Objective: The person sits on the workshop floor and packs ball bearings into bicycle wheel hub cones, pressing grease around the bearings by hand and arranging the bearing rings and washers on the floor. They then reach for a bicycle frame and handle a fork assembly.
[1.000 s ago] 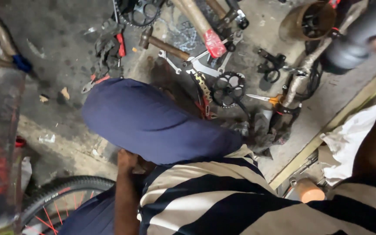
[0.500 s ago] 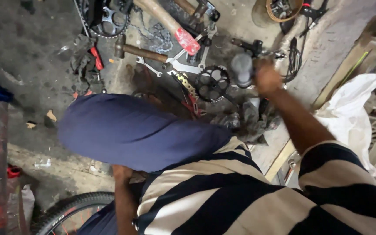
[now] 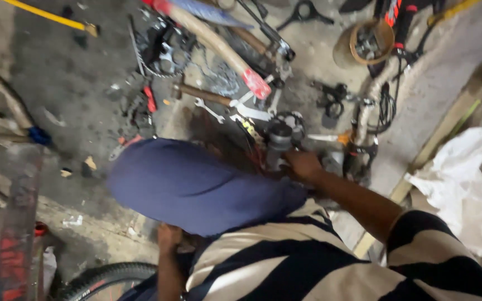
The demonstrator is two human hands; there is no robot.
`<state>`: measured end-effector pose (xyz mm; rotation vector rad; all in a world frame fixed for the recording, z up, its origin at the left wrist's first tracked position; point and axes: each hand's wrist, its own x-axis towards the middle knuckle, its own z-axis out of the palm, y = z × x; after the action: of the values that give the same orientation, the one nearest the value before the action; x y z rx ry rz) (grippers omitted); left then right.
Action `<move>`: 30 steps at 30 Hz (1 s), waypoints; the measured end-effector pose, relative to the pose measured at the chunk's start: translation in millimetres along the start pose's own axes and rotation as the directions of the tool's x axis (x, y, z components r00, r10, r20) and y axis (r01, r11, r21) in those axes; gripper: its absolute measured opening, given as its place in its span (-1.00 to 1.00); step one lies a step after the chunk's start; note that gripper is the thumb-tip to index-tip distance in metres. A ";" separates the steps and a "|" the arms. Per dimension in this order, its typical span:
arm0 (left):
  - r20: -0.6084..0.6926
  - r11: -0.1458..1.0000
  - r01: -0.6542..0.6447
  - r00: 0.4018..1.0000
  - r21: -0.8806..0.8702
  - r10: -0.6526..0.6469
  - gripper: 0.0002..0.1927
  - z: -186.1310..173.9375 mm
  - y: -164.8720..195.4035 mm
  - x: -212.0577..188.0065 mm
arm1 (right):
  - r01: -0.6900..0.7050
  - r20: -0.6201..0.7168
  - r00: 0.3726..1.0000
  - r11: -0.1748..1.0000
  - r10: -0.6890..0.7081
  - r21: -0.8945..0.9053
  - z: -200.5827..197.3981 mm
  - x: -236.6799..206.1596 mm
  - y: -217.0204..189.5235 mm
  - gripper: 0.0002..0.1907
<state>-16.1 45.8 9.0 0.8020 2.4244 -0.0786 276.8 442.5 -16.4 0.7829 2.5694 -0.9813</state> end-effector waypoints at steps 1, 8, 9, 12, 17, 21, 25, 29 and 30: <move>0.033 0.997 0.049 0.998 -0.057 -0.047 -0.43 -1.3 1.3 0.0 | -0.028 -0.067 0.997 0.999 0.030 0.040 -12.4 6.0 -2.9 -0.65; 0.096 0.901 0.199 0.980 -0.385 -0.175 -0.55 -13.3 3.5 -4.8 | -0.120 -0.547 0.813 0.976 0.201 0.180 -118.1 123.5 6.2 -0.68; 0.085 0.878 0.206 0.978 -0.431 -0.188 -0.52 -13.8 3.7 -5.4 | -0.159 -0.561 0.781 0.955 0.276 0.250 -130.5 143.2 10.1 -0.70; 0.110 0.852 0.274 0.961 -0.446 -0.252 -0.54 -11.7 5.8 -9.8 | -0.140 -0.572 0.793 0.977 0.209 0.162 -162.9 201.5 19.8 -0.67; 0.191 0.867 0.338 0.939 -0.368 -0.285 -0.54 -5.4 7.6 -12.9 | -0.077 -0.548 0.831 0.996 0.094 0.055 -200.8 280.4 8.7 -0.43; 0.218 0.958 0.286 0.936 -0.020 -0.275 -0.45 -1.3 5.0 -14.4 | -0.064 -0.459 0.879 0.985 0.132 0.160 -211.4 329.0 -16.8 -0.10; 0.183 0.947 0.238 0.962 -0.218 -0.200 -0.48 1.6 7.2 -8.4 | 0.206 -0.375 0.927 0.865 -0.022 0.458 -202.1 356.9 -34.9 -0.19; 0.236 0.946 0.228 0.956 -0.229 -0.173 -0.48 1.7 11.8 8.3 | 0.028 -0.178 0.984 0.943 0.033 0.331 -191.5 380.0 -34.3 -0.31; 0.247 0.942 0.234 0.953 -0.242 -0.174 -0.48 0.8 13.5 12.3 | -0.087 -0.143 0.981 0.959 0.129 0.269 -193.4 384.6 -33.7 -0.33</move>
<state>-16.2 63.1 3.3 0.3931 2.2340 0.0762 -68.3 701.9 -24.5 1.1014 2.5244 -1.2882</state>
